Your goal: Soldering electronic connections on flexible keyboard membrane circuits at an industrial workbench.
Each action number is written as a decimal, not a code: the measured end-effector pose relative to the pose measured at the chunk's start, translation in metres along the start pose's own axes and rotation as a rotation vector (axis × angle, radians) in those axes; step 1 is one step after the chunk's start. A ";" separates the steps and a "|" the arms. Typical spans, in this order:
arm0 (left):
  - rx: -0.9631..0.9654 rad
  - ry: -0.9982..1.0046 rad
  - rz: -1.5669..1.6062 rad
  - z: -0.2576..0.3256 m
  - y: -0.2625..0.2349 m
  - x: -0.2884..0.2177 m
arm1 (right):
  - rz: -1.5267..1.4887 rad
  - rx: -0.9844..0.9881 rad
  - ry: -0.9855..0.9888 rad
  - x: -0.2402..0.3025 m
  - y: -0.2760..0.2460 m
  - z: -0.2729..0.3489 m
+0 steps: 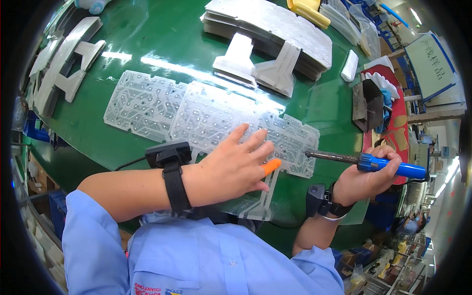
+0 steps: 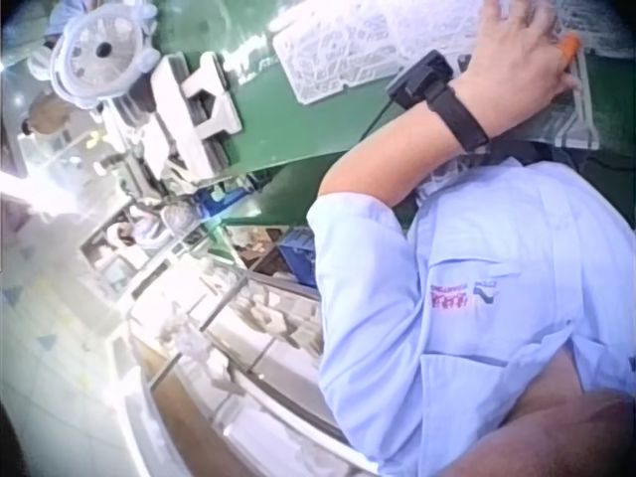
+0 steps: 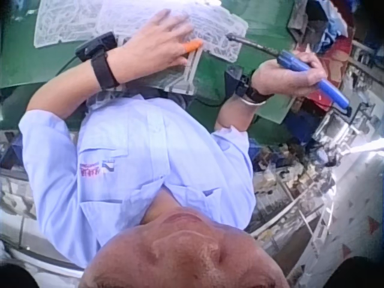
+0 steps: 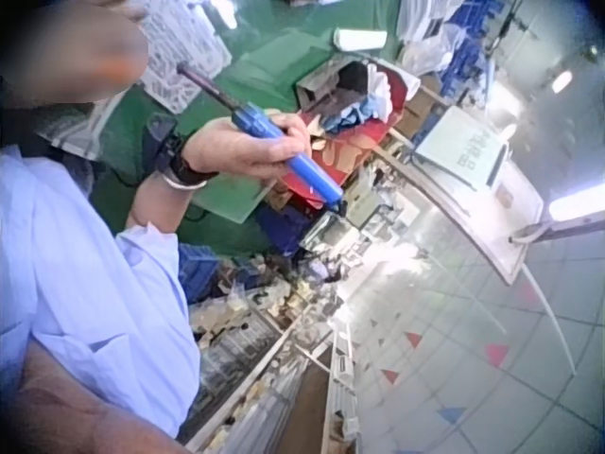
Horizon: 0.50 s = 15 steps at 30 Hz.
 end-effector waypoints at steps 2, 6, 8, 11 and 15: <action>-0.009 -0.028 0.087 0.001 0.001 0.002 | -0.009 -0.012 0.019 -0.001 0.000 -0.001; 0.029 0.009 0.177 0.011 -0.006 0.012 | -0.032 -0.057 0.093 -0.004 -0.005 -0.004; -0.034 -0.210 0.108 0.013 -0.020 0.018 | -0.035 -0.075 0.077 -0.010 -0.009 -0.009; 0.247 -0.208 0.065 0.044 -0.026 0.005 | -0.056 -0.100 0.049 -0.012 -0.022 -0.020; 0.158 0.051 -0.084 0.067 -0.036 -0.026 | -0.071 -0.185 -0.007 -0.022 -0.035 -0.029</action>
Point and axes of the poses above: each hand's wrist, its own z-axis away from the middle knuckle, its own y-axis out of the palm, x = y × z, the point moved 1 cm from there along -z, towards the middle knuckle, and after that the axes turned 4 degrees about x, right-handed, at the moved point
